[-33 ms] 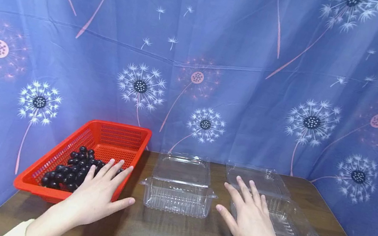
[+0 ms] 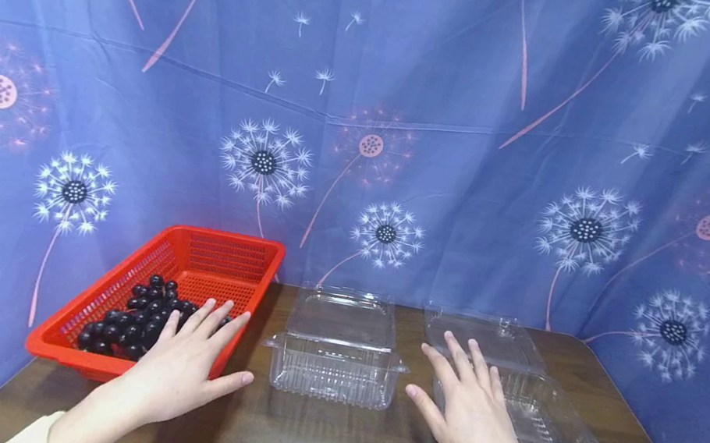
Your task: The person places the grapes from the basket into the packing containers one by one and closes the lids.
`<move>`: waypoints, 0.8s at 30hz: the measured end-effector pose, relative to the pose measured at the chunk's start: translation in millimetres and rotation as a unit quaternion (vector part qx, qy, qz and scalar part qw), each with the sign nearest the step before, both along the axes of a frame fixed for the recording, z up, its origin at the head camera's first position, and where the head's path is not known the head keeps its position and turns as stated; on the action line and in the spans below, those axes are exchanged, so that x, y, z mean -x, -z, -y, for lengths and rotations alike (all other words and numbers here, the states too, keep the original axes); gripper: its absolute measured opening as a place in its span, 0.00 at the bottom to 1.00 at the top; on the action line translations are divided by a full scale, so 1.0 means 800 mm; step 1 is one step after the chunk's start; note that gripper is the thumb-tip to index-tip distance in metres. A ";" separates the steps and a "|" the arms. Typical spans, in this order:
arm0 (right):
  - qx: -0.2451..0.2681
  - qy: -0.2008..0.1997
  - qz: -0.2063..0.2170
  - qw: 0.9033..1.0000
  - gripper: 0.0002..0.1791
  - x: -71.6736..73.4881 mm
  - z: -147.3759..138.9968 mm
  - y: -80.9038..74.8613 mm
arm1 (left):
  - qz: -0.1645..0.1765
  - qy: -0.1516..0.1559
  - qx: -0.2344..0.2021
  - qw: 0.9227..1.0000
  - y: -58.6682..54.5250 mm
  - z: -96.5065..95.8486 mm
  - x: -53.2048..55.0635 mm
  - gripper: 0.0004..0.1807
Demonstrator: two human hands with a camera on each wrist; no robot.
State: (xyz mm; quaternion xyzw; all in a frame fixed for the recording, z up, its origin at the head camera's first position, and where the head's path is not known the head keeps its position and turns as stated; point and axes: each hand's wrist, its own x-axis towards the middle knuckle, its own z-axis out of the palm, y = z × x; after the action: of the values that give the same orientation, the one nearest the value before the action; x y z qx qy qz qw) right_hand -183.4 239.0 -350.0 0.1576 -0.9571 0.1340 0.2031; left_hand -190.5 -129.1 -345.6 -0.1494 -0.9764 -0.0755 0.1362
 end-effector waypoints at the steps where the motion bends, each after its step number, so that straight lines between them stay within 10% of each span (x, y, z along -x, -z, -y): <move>1: 0.002 -0.001 0.000 1.000 0.32 0.000 0.000 0.000 | 0.001 0.000 -0.001 1.000 0.000 0.000 0.000 0.47; 24: -0.022 -0.176 -0.165 0.970 0.30 0.029 0.070 0.001 | -0.040 0.026 0.016 0.999 -0.022 0.028 0.016 0.46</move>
State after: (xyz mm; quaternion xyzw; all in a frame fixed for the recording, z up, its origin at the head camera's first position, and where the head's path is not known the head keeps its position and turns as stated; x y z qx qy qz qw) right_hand -206.8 183.4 -351.0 0.3481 -0.8701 0.1184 0.3282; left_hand -203.6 -151.4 -327.8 -0.1799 -0.9670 -0.0568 0.1711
